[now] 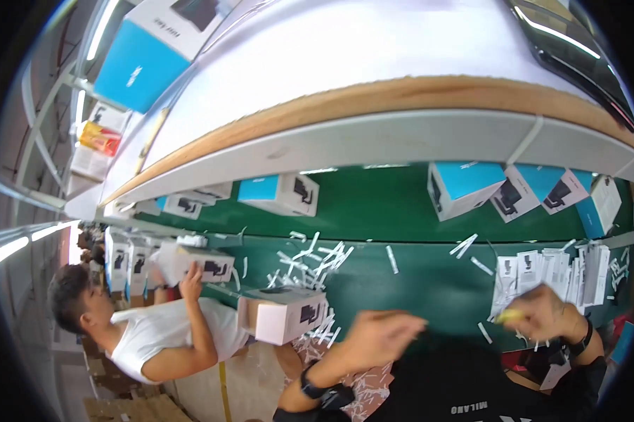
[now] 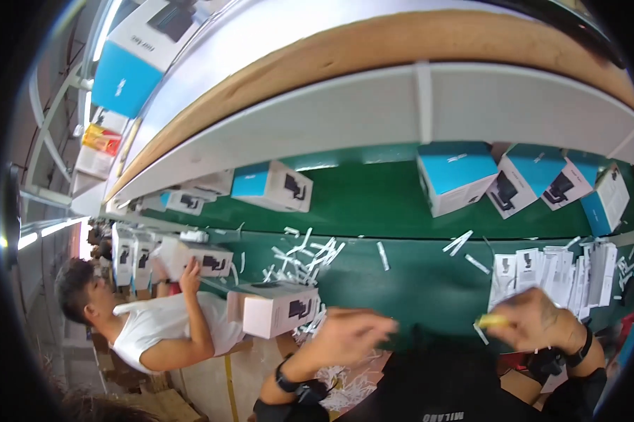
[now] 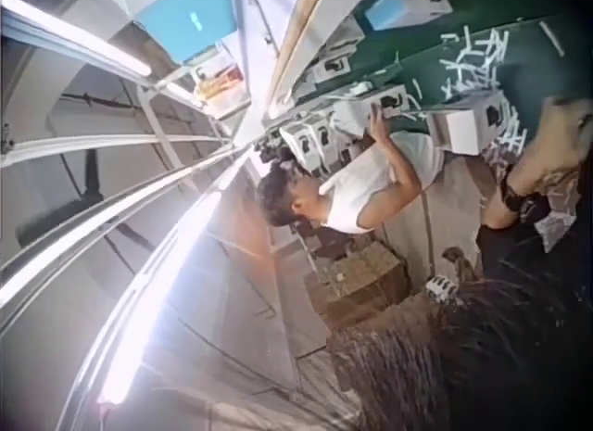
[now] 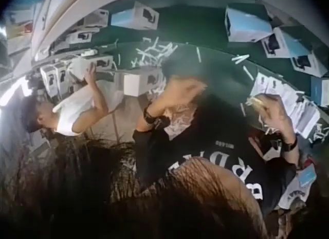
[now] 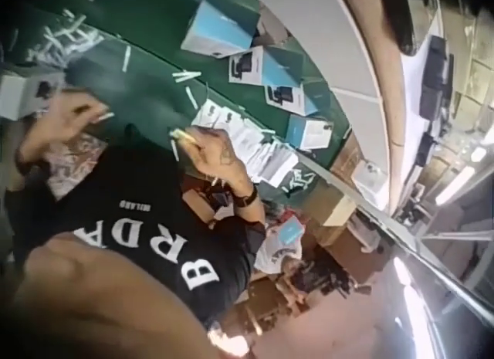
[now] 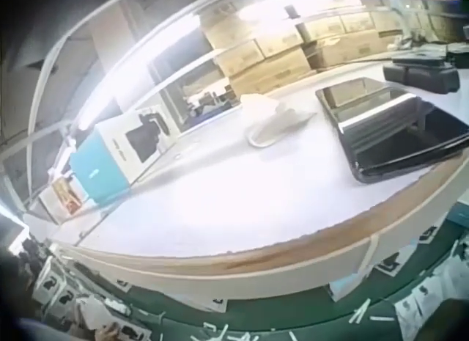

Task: The person opens a white box, removes a manual, and uses a utility knife to cut tape on a blue box. They then place the manual and the blue box into the white box and close it, repeating the process for several units.

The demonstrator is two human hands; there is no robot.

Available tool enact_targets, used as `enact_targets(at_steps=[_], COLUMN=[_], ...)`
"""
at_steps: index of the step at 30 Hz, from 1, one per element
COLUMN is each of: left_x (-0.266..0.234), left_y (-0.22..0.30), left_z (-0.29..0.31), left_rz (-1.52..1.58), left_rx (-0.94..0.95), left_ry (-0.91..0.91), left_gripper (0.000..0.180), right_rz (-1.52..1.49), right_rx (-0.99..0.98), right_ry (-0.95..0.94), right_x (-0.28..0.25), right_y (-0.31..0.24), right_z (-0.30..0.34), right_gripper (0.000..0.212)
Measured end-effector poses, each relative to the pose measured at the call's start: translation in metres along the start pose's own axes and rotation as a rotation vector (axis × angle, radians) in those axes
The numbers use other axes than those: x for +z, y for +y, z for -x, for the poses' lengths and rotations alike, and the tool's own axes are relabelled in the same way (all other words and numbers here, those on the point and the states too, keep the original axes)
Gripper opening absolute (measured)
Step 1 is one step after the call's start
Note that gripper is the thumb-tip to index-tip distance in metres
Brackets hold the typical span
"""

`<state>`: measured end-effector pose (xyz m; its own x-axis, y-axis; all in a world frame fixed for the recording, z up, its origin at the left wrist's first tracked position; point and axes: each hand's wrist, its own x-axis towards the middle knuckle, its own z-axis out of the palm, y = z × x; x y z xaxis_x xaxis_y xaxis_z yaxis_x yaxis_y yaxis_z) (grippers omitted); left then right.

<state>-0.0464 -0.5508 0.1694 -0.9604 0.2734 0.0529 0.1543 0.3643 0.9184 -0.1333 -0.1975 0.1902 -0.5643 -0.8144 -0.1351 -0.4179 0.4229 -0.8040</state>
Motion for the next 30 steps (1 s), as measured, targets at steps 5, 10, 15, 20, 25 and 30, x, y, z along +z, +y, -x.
enact_targets(at_steps=[5, 10, 15, 20, 25, 30], left_x=[-0.007, 0.059, 0.067, 0.069, 0.131, 0.131], left_y=[-0.054, -0.085, -0.096, -0.142, -0.177, -0.182], left_z=[0.041, 0.023, 0.065, 0.114, 0.145, 0.115], left_rz=[-0.015, 0.408, 0.223, -0.005, 0.024, -0.061], left_rx=[-0.240, -0.411, -0.472, -0.704, -0.681, -0.565], left_ry=[0.126, 0.310, 0.370, 0.463, 0.580, 0.422], left_gripper=[0.004, 0.018, 0.026, 0.038, 0.036, 0.050], right_rz=[0.274, 0.728, 0.803, 0.830, 0.846, 0.846], right_rx=[-0.085, 0.121, 0.250, 0.335, 0.264, 0.194], right_ry=[0.519, 0.858, 0.797, 0.721, 0.582, 0.516], right_x=[-0.040, -0.107, -0.132, -0.149, -0.119, -0.097], right_y=[0.043, 0.106, 0.134, 0.151, 0.130, 0.091], right_z=[-0.083, -0.167, -0.264, -0.302, -0.365, -0.367], right_gripper=[0.012, 0.013, 0.013, 0.013, 0.013, 0.014])
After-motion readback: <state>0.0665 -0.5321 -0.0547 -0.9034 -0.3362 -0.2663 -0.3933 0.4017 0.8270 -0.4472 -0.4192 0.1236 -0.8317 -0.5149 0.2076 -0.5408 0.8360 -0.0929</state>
